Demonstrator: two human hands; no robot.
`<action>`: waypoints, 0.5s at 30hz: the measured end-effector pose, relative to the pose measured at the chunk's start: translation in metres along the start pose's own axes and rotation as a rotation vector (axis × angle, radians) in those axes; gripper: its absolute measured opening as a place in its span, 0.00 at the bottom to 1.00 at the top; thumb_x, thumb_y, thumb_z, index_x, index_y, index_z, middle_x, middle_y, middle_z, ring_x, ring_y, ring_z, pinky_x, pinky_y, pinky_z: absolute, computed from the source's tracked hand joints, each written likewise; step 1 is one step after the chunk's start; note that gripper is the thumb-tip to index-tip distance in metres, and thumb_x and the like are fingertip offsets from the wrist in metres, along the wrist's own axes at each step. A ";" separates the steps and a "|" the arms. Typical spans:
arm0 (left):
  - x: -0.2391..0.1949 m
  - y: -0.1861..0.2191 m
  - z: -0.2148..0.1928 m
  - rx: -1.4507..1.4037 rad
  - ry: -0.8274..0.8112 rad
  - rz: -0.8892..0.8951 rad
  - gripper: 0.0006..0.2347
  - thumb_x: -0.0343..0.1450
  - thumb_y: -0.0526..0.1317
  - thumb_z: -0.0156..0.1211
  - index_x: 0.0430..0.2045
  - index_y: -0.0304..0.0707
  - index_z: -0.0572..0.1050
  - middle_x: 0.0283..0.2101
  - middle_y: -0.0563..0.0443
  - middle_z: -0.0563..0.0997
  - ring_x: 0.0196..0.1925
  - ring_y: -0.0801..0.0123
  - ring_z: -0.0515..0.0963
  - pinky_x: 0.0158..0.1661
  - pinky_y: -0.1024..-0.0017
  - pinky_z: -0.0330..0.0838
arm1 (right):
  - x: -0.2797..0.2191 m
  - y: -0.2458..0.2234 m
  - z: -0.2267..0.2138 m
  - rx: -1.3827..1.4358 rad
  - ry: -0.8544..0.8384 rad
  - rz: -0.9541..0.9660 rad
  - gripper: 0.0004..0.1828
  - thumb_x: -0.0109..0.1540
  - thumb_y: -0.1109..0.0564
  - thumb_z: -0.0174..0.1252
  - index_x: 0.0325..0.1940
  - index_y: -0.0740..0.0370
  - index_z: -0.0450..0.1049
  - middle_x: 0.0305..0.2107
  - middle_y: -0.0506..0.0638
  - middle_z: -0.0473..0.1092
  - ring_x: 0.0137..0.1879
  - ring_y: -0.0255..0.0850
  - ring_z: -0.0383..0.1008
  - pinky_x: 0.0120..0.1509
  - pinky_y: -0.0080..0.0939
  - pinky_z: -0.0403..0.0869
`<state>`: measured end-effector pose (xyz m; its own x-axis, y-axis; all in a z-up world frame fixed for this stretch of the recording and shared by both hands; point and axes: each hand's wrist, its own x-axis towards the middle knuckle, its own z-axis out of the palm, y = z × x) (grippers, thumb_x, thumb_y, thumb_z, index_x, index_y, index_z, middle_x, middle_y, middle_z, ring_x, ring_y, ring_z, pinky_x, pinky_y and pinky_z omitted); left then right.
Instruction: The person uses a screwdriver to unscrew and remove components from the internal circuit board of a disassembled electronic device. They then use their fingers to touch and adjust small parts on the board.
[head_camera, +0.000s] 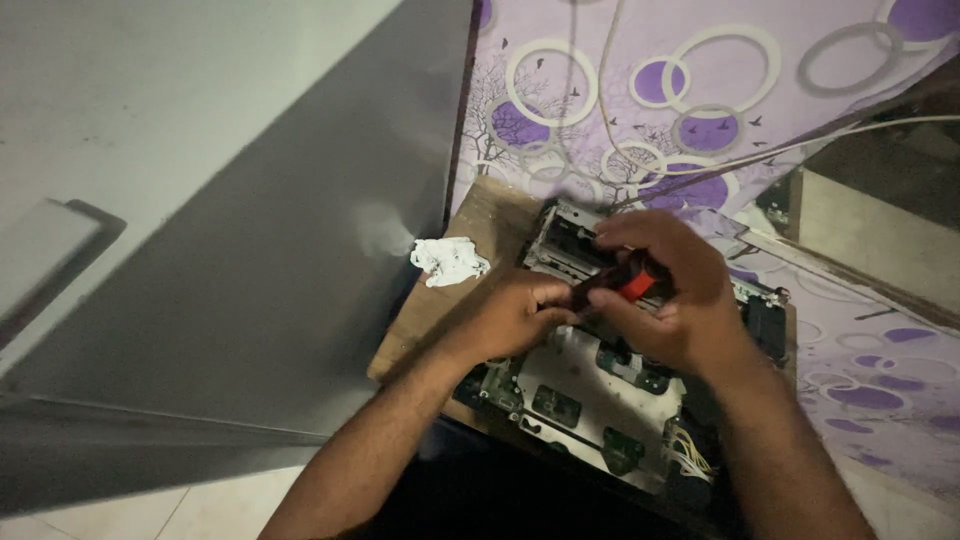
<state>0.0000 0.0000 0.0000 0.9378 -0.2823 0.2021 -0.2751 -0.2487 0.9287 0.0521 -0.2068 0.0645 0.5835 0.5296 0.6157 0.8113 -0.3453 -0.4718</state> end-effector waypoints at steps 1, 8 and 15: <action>0.001 -0.005 0.001 -0.001 -0.019 0.003 0.07 0.70 0.36 0.67 0.39 0.44 0.83 0.39 0.45 0.88 0.46 0.52 0.87 0.49 0.59 0.78 | 0.003 -0.008 -0.002 0.077 -0.055 0.008 0.25 0.54 0.51 0.74 0.50 0.64 0.76 0.44 0.60 0.76 0.51 0.58 0.79 0.57 0.53 0.76; 0.008 -0.025 0.010 -0.178 -0.007 0.049 0.12 0.66 0.33 0.72 0.42 0.39 0.81 0.43 0.44 0.87 0.48 0.59 0.84 0.54 0.55 0.76 | 0.017 -0.035 -0.014 -0.176 -0.285 0.553 0.37 0.47 0.52 0.77 0.58 0.60 0.75 0.45 0.71 0.76 0.53 0.75 0.75 0.59 0.69 0.75; 0.004 -0.002 0.004 -0.043 0.086 0.169 0.06 0.67 0.31 0.71 0.26 0.35 0.76 0.27 0.42 0.82 0.35 0.57 0.84 0.36 0.63 0.76 | 0.009 -0.005 -0.006 -0.125 -0.138 0.117 0.34 0.51 0.47 0.75 0.59 0.54 0.76 0.48 0.57 0.75 0.54 0.61 0.77 0.56 0.55 0.75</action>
<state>0.0033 -0.0041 -0.0018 0.8941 -0.2362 0.3806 -0.4227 -0.1642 0.8912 0.0536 -0.2049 0.0762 0.6705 0.5781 0.4650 0.7414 -0.4995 -0.4481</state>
